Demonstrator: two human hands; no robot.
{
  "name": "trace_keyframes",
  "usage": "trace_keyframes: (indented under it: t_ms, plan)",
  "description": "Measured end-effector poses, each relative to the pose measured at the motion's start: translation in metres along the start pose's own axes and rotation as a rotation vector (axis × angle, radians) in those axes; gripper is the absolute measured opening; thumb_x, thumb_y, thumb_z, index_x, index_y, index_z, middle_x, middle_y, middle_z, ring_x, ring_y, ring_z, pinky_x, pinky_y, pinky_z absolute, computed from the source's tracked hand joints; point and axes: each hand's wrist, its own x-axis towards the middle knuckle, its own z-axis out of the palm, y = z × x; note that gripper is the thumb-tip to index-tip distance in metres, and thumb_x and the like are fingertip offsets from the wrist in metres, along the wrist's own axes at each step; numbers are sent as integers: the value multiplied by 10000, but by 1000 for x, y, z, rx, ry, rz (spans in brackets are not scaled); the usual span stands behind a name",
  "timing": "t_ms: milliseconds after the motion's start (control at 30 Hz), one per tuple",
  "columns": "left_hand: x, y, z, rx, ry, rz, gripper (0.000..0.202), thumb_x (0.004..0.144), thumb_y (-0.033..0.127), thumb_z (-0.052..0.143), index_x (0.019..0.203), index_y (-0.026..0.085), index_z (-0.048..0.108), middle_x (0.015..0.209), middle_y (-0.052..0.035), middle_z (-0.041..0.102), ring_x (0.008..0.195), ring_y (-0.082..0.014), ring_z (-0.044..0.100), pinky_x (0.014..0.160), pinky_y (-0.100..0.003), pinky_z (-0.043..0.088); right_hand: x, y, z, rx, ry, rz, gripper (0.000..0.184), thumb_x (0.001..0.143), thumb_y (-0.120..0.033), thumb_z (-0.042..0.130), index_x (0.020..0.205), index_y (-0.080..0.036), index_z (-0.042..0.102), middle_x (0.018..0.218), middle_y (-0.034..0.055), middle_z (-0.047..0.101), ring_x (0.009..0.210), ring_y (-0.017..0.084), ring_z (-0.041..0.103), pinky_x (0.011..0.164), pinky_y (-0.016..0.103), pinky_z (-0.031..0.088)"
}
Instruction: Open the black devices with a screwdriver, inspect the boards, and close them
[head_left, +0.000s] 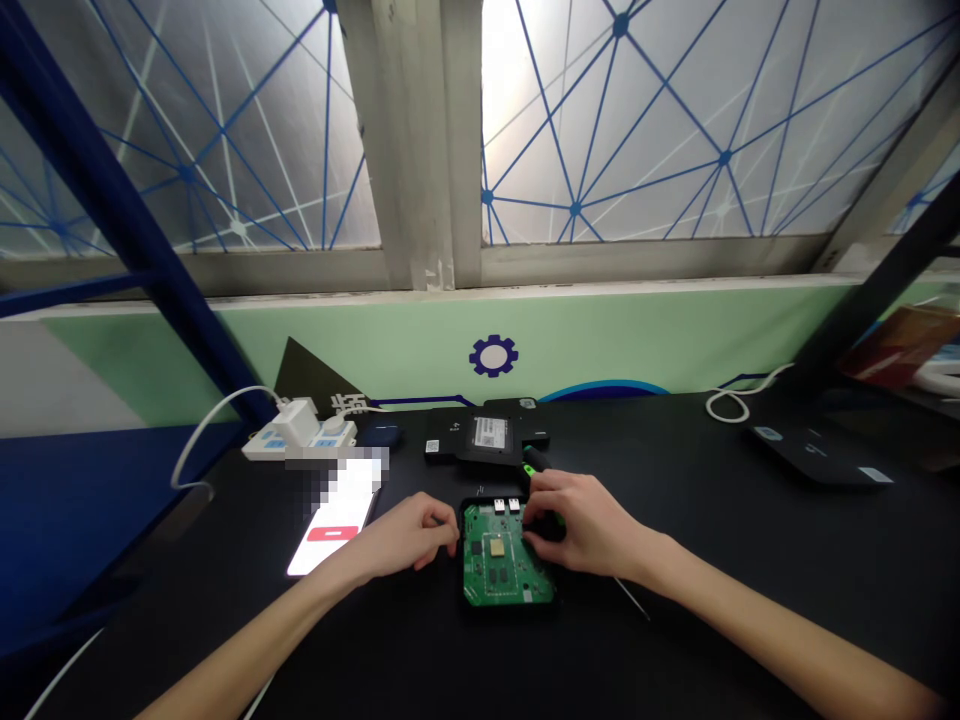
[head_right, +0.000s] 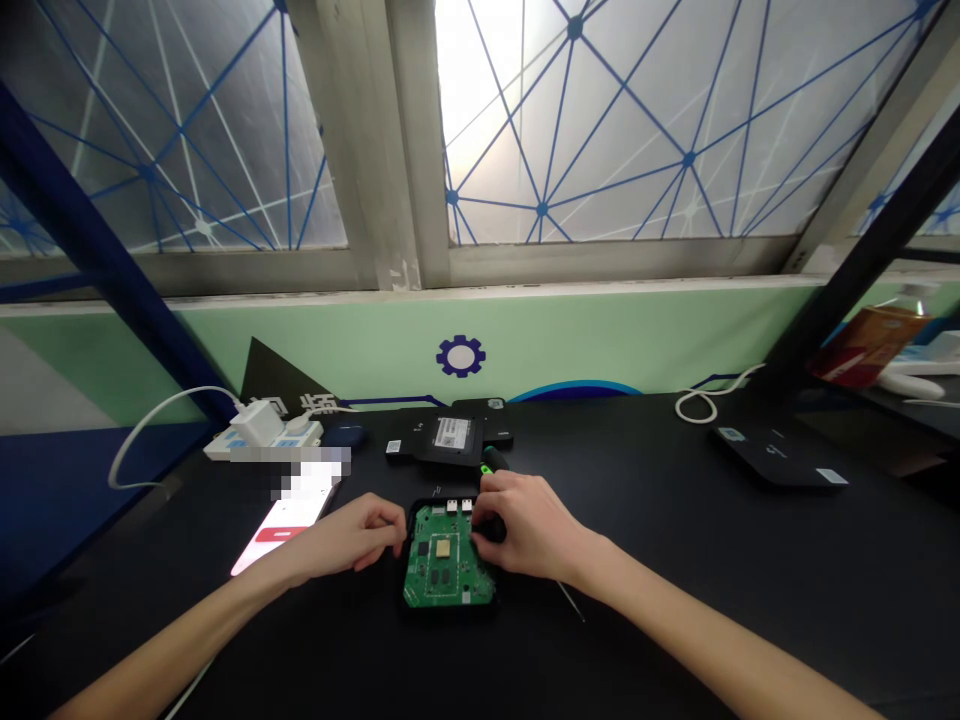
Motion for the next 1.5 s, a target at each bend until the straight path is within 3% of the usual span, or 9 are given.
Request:
trace_keyframes:
  t_ms: [200, 400, 567, 667, 767, 1000, 1233, 1500]
  plan:
    - [-2, 4, 0, 7, 4, -22, 312, 877, 429, 517, 739, 178, 640, 472, 48, 481, 428, -106, 359, 432, -219, 228, -2, 1, -1, 1, 47, -31, 78, 820, -262, 693, 888, -233, 720, 865, 22, 659, 781, 190, 617, 646, 290, 447]
    - [-2, 8, 3, 19, 7, -32, 316, 860, 347, 484, 668, 162, 655, 411, 32, 507, 406, -100, 374, 462, -211, 290, 14, 7, -5, 3, 210, -72, 243, 884, -197, 636, 1125, -220, 660, 1046, 70, 683, 950, 236, 615, 776, 341, 510]
    - [-1, 10, 4, 13, -2, -49, 284, 838, 327, 470, 680, 165, 640, 412, 36, 529, 345, -87, 332, 403, -203, 259, 50, 19, -7, -88, 188, -80, 505, 832, -289, 713, 1303, -156, 589, 1235, 139, 642, 1104, 312, 556, 948, 459, 490]
    - [-1, 10, 3, 6, -18, -67, 260, 828, 320, 468, 696, 170, 633, 426, 36, 547, 309, -84, 291, 347, -206, 206, 72, 26, -4, -133, 117, -47, 753, 761, -415, 772, 1409, -129, 517, 1364, 187, 572, 1200, 374, 500, 1004, 524, 436]
    - [-1, 9, 3, -1, -20, -71, 259, 834, 321, 472, 704, 168, 637, 433, 35, 555, 305, -83, 291, 337, -203, 210, 88, 31, -3, -169, 31, -1, 879, 726, -478, 786, 1475, -152, 460, 1445, 210, 509, 1240, 418, 470, 1021, 568, 392]
    - [-1, 6, 3, -31, -16, -66, 280, 850, 325, 477, 695, 165, 647, 434, 29, 557, 313, -82, 299, 332, -195, 222, 104, 43, -13, -111, -87, 20, 916, 681, -494, 830, 1465, -172, 481, 1364, 198, 566, 1191, 403, 511, 982, 523, 419]
    - [0, 6, 2, -30, -29, -53, 272, 852, 312, 466, 701, 162, 637, 434, 36, 557, 288, -71, 279, 319, -191, 205, 107, 48, -18, 10, -97, 12, 907, 622, -522, 881, 1378, -188, 507, 1198, 148, 595, 1111, 360, 524, 924, 467, 460]
    - [0, 2, 4, -43, -23, -45, 282, 855, 325, 471, 695, 160, 635, 439, 33, 557, 298, -75, 288, 333, -201, 213, 59, 31, -34, 185, 42, 4, 735, 648, -519, 874, 1233, -242, 526, 1197, 90, 560, 1091, 296, 520, 888, 403, 467]
